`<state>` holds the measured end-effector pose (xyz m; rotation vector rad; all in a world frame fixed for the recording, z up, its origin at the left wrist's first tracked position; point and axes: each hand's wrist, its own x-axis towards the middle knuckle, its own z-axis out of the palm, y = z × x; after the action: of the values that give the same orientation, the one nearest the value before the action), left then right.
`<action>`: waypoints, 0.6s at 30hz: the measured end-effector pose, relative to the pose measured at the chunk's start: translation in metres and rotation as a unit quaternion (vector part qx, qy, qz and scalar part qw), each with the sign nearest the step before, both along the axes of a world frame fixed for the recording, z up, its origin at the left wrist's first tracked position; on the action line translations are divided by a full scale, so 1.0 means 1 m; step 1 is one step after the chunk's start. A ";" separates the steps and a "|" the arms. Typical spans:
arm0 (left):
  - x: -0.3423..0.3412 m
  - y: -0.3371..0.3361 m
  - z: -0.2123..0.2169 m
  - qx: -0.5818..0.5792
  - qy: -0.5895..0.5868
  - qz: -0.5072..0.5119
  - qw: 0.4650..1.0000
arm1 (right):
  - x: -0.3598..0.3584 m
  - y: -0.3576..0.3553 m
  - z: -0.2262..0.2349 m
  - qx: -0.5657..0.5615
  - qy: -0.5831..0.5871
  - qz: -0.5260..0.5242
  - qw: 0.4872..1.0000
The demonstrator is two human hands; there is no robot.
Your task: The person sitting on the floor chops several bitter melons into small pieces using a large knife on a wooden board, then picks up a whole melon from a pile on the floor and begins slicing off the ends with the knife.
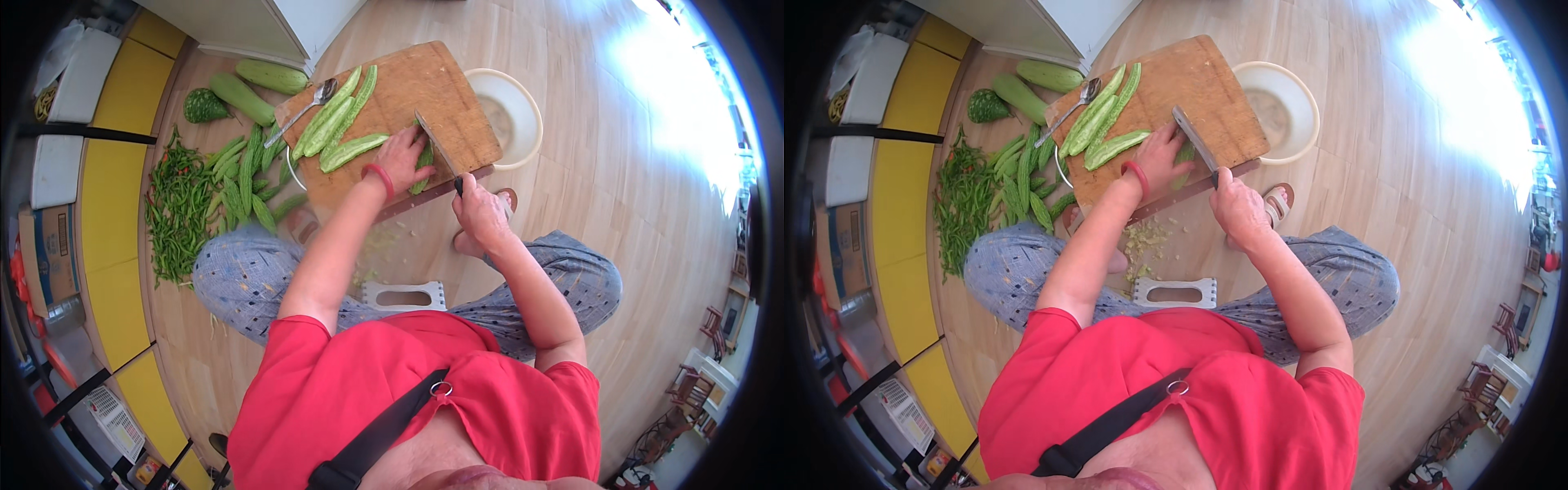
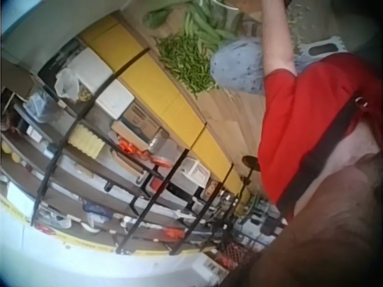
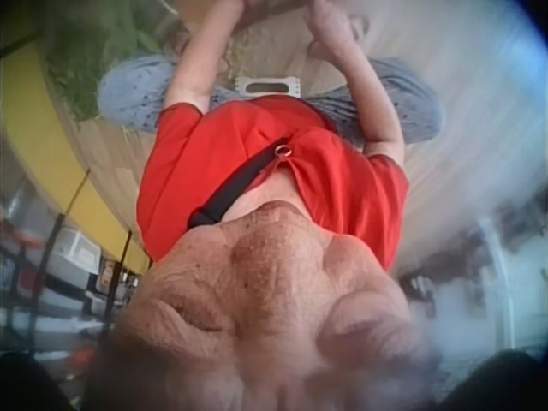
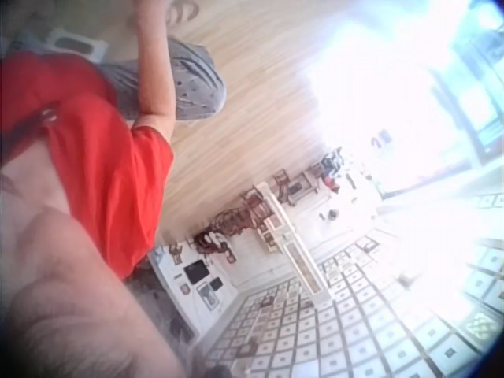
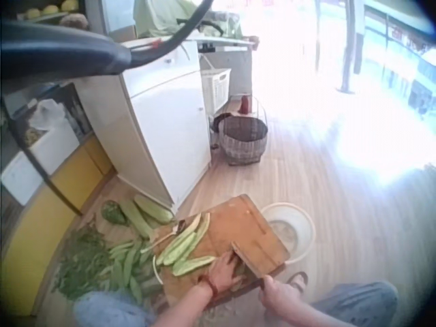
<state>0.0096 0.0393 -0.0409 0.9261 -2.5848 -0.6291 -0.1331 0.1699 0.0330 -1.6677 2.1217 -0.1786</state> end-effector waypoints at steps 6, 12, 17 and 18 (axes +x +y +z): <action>-0.001 0.003 0.000 0.001 -0.016 0.007 1.000 | 0.003 -0.003 0.005 0.026 0.006 0.010 1.000; -0.002 0.006 -0.005 -0.015 0.028 0.015 0.999 | 0.006 0.000 -0.003 0.037 0.003 -0.011 0.999; -0.003 0.010 -0.010 -0.010 0.059 0.033 0.998 | 0.017 -0.017 0.002 0.034 -0.030 -0.035 0.998; -0.002 0.010 -0.010 -0.015 0.059 0.036 0.997 | 0.018 -0.020 -0.004 0.028 -0.033 -0.032 0.999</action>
<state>0.0071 0.0496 -0.0508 0.9390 -2.4390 -0.6053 -0.1147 0.1496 0.0293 -1.5423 2.1141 -0.1894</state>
